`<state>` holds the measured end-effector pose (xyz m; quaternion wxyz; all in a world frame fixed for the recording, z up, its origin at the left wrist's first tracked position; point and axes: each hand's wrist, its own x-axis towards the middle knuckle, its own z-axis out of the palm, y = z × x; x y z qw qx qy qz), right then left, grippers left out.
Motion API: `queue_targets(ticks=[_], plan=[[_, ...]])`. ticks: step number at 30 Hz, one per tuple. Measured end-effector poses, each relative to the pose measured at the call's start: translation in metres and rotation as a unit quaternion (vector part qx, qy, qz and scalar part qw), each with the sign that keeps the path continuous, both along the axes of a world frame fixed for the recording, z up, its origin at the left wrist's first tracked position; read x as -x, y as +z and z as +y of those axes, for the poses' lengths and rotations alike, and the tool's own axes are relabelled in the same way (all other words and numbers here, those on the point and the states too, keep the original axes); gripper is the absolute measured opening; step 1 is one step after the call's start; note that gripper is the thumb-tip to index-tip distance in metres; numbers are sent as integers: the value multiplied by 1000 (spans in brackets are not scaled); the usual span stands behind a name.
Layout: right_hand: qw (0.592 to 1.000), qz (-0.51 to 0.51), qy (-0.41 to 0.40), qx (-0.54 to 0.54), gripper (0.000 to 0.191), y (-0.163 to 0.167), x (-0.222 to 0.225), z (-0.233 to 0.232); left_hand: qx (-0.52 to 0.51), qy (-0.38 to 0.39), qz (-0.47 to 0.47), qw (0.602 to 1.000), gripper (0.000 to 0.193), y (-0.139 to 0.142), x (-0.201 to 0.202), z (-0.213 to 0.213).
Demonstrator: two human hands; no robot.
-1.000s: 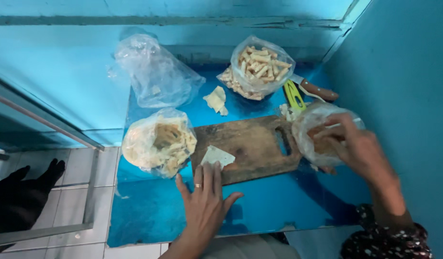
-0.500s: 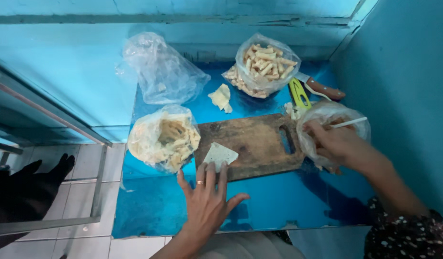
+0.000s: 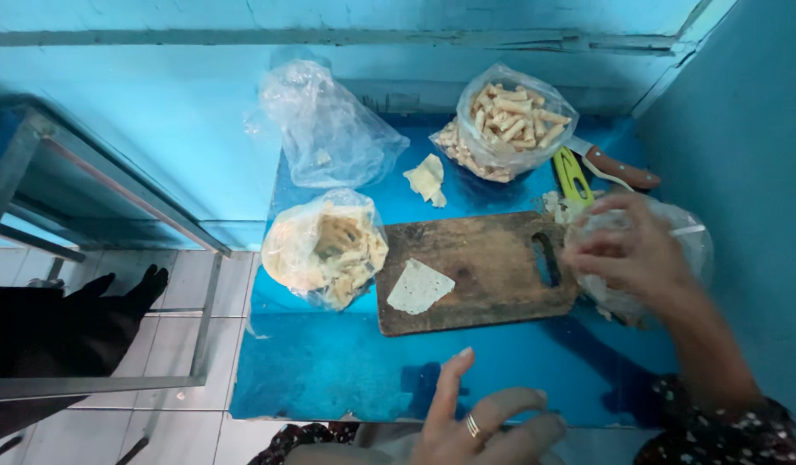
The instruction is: The person sits at a small blue table and folds filled pastry wrappers one at a time. They take a thin wrapper, place filling from a plastic-covered bowl onto it, fold the wrapper over into a triangle, and set the folded piece aside with other completed pieces.
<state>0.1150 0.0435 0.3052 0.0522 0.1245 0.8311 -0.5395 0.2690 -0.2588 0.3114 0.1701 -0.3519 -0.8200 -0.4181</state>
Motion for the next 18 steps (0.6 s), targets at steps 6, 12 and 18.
queue_targets(ticks=[6,12,18], plan=[[969,-79,184,142,65,-1,29,-87,59,62,95,992,30,10,6,-5],[938,-23,274,212,63,-25,27,-153,-11,184,68,980,24,18,53,-70],[930,139,330,83,50,-52,20,-176,60,314,7,947,18,-8,92,-73]])
